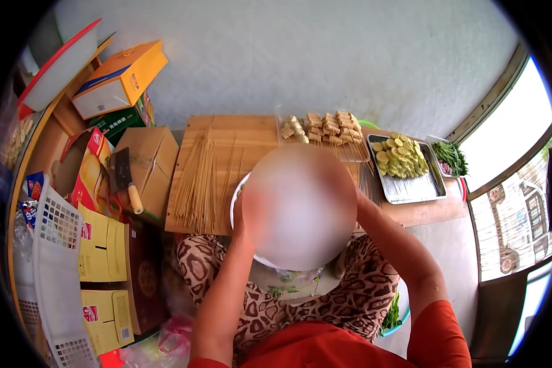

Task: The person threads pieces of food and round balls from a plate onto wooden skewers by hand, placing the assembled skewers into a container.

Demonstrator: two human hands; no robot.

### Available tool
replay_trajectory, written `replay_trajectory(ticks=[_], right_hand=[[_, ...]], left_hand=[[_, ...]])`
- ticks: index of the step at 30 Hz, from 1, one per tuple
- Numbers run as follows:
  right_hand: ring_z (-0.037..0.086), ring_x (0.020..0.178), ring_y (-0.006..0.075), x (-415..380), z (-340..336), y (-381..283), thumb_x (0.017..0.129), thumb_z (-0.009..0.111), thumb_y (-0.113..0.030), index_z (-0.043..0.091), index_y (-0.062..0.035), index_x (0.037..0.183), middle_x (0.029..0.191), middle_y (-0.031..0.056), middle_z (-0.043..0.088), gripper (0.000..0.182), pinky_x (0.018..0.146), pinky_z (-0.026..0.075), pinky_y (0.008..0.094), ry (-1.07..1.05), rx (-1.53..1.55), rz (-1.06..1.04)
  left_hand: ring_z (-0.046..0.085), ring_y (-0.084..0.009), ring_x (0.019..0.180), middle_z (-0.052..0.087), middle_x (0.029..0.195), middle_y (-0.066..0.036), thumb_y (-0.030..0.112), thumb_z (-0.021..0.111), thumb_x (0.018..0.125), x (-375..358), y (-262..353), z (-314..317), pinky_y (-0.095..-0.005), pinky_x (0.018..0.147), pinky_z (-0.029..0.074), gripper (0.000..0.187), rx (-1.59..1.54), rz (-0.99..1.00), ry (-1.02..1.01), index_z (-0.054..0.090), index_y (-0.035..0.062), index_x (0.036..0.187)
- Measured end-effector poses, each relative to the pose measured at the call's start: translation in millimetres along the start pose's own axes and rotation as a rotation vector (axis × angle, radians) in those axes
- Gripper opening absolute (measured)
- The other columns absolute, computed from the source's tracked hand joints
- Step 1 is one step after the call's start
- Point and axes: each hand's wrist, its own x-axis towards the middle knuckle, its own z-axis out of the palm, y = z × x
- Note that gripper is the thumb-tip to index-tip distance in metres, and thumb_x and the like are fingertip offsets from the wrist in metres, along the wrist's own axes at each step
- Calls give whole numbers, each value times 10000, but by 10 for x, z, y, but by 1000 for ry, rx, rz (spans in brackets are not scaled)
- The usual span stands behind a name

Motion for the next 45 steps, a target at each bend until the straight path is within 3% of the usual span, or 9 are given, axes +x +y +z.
replay_trajectory(ticks=[3,5,13,21,26,29,36,39,45], right_hand=[[385,445,65,463,-157,141,915,513,-125,596,11,992,620,47,562,177,408,283,211,58,-47,42],[411,428,79,747,-262,231,893,536,-112,603,18,949,622,80,585,156,384,288,227,179,-35,238],[442,377,124,1343,-347,379,840,557,-73,613,26,806,595,127,603,119,345,304,265,335,-338,348],[525,403,157,1743,-444,666,802,564,-77,625,7,661,607,125,634,174,378,406,295,304,-539,388],[669,639,252,1858,-527,851,787,600,-133,668,-4,749,711,141,675,151,590,534,374,274,-1024,418],[670,792,300,1788,-529,869,783,600,-171,677,-25,860,805,147,683,182,728,532,405,322,-1116,424],[646,818,321,1377,-590,588,805,551,-257,658,-87,902,820,151,670,223,721,509,435,388,-1131,208],[646,738,301,1037,-695,355,818,539,-290,644,-87,847,761,135,664,231,656,496,421,397,-1048,120],[620,576,187,122,-1171,196,847,527,-301,623,-59,749,570,60,609,278,561,462,348,401,-844,176]], left_hand=[[581,-210,967,553,1146,-111,224,521,935,45,-82,-84,-332,797,481,351,271,134,-45,475,43,1232],[587,-208,952,558,1138,-112,218,513,940,-14,21,-24,-329,792,482,346,132,69,-26,473,35,1231],[590,-193,937,566,1130,-113,194,473,956,-27,150,17,-315,776,481,332,-74,-31,-10,468,10,1232],[589,-186,939,578,1104,-108,180,465,958,82,-23,-52,-314,782,483,302,172,116,-95,496,11,1207],[589,-183,929,583,1095,-99,187,470,956,43,13,18,-309,780,482,288,292,247,-140,509,28,1193],[588,-182,925,588,1087,-93,191,473,955,56,-9,23,-306,776,481,282,310,237,-136,514,38,1188],[596,-177,895,595,1064,-84,194,479,952,60,-4,42,-305,759,483,264,233,106,-71,532,45,1164],[600,-174,880,599,1050,-79,192,477,952,52,31,83,-302,744,485,257,-113,-124,12,541,50,1156],[606,-169,847,605,1038,-84,172,488,942,68,-38,79,-293,722,496,255,-113,-146,14,540,38,1153]])
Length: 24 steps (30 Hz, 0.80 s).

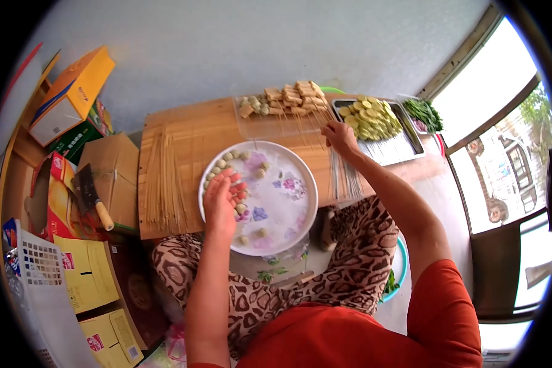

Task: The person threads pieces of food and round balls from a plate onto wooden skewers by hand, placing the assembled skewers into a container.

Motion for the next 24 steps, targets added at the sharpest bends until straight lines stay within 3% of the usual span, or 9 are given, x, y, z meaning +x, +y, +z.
replay_trajectory(ticks=[6,8,9,10,17,19,24], right_hand=[[646,615,209,-592,19,922,832,534,-322,649,-72,769,604,72,638,282,627,499,364,-156,-276,266],[659,705,255,-707,167,1209,790,557,-324,662,-80,803,639,86,654,267,694,509,402,-166,-319,301],[650,640,248,-731,278,1381,793,573,-324,661,-66,789,626,86,651,273,644,510,386,-169,-348,295],[641,576,241,-775,339,1441,796,589,-323,659,-52,775,613,87,649,282,595,512,371,-174,-375,288],[650,596,249,-886,626,1471,749,603,-278,674,-45,765,630,122,651,244,635,523,370,-8,-581,250],[627,968,342,-802,567,1406,760,587,-221,669,-15,940,1025,186,651,286,813,504,419,-212,-424,544],[630,971,334,-754,373,1203,766,580,-218,671,-19,946,1013,179,656,283,798,510,408,-351,-288,651]], left_hand=[[610,-180,851,607,1038,-86,196,505,936,-49,-26,50,-304,742,487,263,53,25,-37,551,47,1148],[611,-180,848,608,1037,-86,198,507,935,-31,-66,62,-304,742,487,258,67,8,-40,554,51,1142],[611,-180,846,609,1037,-87,200,510,934,-21,-86,62,-304,742,487,254,76,1,-34,558,54,1136],[611,-180,846,609,1037,-87,200,510,934,-15,-111,58,-304,742,487,254,82,-3,-35,558,54,1136],[611,-176,843,602,1029,-82,207,510,935,13,-217,50,-304,742,490,243,115,-26,-54,560,57,1120],[610,-175,842,601,1028,-82,208,508,936,24,-223,36,-303,746,490,243,126,-26,-61,560,57,1118],[608,-174,840,600,1027,-85,216,502,939,26,-208,33,-304,742,492,246,147,-22,-64,560,53,1114]])
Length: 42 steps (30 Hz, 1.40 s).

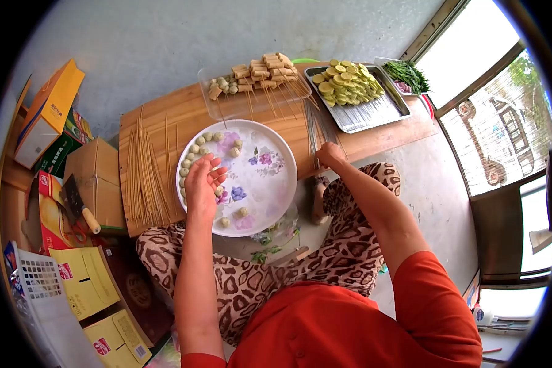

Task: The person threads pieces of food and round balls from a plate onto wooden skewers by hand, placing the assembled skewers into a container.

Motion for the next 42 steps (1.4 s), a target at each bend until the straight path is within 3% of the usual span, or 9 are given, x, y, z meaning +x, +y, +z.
replay_trajectory(ticks=[2,4,14,19,26,28,30,38,42], right_hand=[[634,962,332,-62,20,-27,767,578,-217,672,-20,942,1007,176,658,280,790,513,407,-80,39,26],[637,956,327,-68,146,-18,768,577,-219,679,-20,912,998,178,660,266,786,514,407,222,-89,-70],[668,840,298,69,193,46,774,557,-199,672,-33,860,901,151,685,219,735,526,389,183,18,-63],[578,459,157,-165,72,60,775,578,-131,616,14,741,588,107,628,154,431,457,292,43,373,-184],[502,438,153,-533,-24,59,818,580,-140,590,-15,771,599,79,581,134,388,386,293,-87,730,-143],[472,447,154,-831,46,46,854,569,-137,555,-37,790,607,56,537,120,392,362,272,-399,1348,-47],[460,475,126,-1295,182,44,864,565,-165,564,-56,792,621,28,530,130,437,371,242,-483,1389,-192],[468,510,72,-2615,710,8,926,507,-176,533,-53,836,618,7,532,155,466,381,229,-762,876,-624],[538,587,101,-2596,818,38,895,526,-157,548,-34,861,653,27,587,129,521,428,268,-567,596,-816]], left_hand=[[608,-174,839,601,1025,-86,219,502,939,-13,-4,-11,-303,740,492,250,5,-4,-3,560,51,1115],[607,-174,839,603,1023,-87,223,502,939,-13,-2,-18,-303,737,493,254,11,-3,-4,559,49,1116],[608,-168,840,610,1008,-87,224,498,940,-22,-13,-18,-296,732,494,259,29,-11,-19,559,46,1117],[611,-161,824,614,994,-79,221,494,942,-4,-67,12,-284,720,493,255,47,-25,-56,563,45,1114],[615,-159,797,614,993,-75,218,496,942,30,-143,-17,-281,692,500,248,128,-30,-81,563,50,1112],[616,-152,778,614,982,-71,220,505,936,31,-154,-33,-261,662,490,253,139,-16,-75,559,45,1111],[612,-144,792,615,1003,-69,228,492,946,61,-186,-66,-261,666,485,244,167,-62,-120,565,66,1113],[502,-100,507,627,958,-135,310,555,908,22,-267,-52,-216,442,395,337,133,-210,-170,541,44,1116],[460,-88,483,581,796,-79,223,532,933,24,-362,-137,-212,430,373,215,126,-199,-180,575,46,1047]])
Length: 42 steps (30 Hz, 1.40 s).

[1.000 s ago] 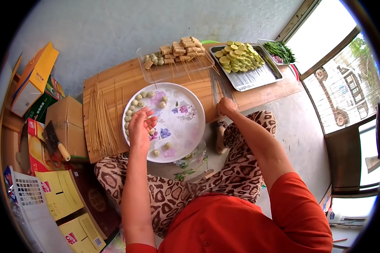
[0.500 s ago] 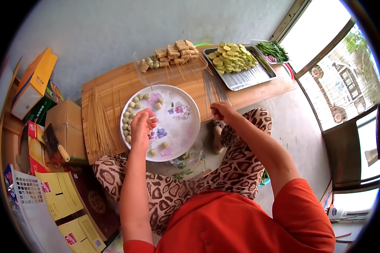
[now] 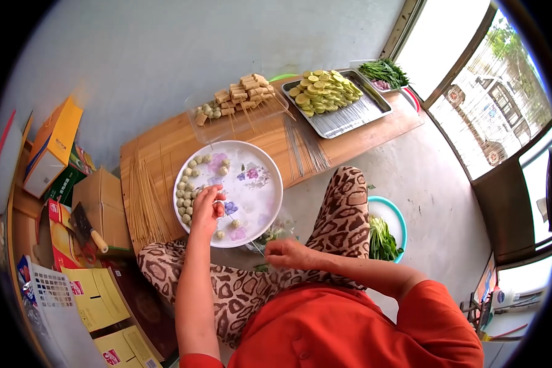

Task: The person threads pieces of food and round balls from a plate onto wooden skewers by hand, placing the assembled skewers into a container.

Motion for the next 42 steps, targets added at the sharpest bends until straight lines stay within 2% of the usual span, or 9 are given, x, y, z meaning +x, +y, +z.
replay_trajectory(ticks=[5,8,11,16,19,20,23,34,42], right_hand=[[534,586,100,112,-34,-36,908,520,-172,556,-30,898,650,30,599,146,538,427,254,66,177,48],[490,532,79,261,-96,79,925,509,-184,563,-43,913,615,15,583,152,495,387,234,105,295,107],[438,476,64,282,-215,153,940,501,-205,572,-53,948,591,4,567,168,454,347,217,167,317,108],[409,433,64,194,-508,336,965,472,-185,574,-36,972,608,28,560,180,416,311,204,304,502,152],[401,427,70,242,-557,391,963,475,-189,575,-33,961,594,31,545,185,413,312,205,372,571,138],[397,425,70,256,-560,406,964,475,-191,576,-35,959,590,30,541,185,413,314,205,400,597,133],[401,431,71,350,-512,422,964,476,-191,579,-41,962,591,28,542,182,417,320,201,378,637,122],[409,446,75,309,-540,312,950,486,-186,588,-57,964,604,29,562,165,434,313,204,347,779,156],[402,469,81,361,-517,310,952,478,-194,574,-68,945,606,19,549,159,454,316,206,302,884,248]], left_hand=[[511,-102,507,553,707,-15,209,562,920,-117,-7,119,-227,457,414,172,33,-7,-137,597,68,1013],[570,-124,625,572,810,-23,270,560,926,-242,-98,202,-265,563,485,274,104,-119,-258,565,66,1109],[604,-145,710,593,918,-59,314,560,924,-236,-92,122,-276,641,501,364,128,-96,-187,525,78,1198],[610,-128,710,602,922,-58,264,562,918,-9,-115,-213,-253,613,496,313,195,107,187,551,75,1166],[619,-182,763,605,935,-67,192,594,857,149,-37,-170,-322,660,490,233,771,340,317,623,44,1035],[619,-182,763,605,935,-67,192,594,857,185,10,-95,-322,660,490,233,777,340,321,623,44,1035],[561,-308,940,561,1035,-126,148,636,800,305,149,152,-381,790,462,249,1278,693,114,625,55,1031],[466,-238,1051,512,1039,-68,203,706,728,1114,66,278,-387,878,382,246,1987,1019,-120,598,108,927],[454,-261,1135,534,1114,-78,152,706,698,1258,281,-42,-417,929,366,302,2027,849,-116,602,114,978]])
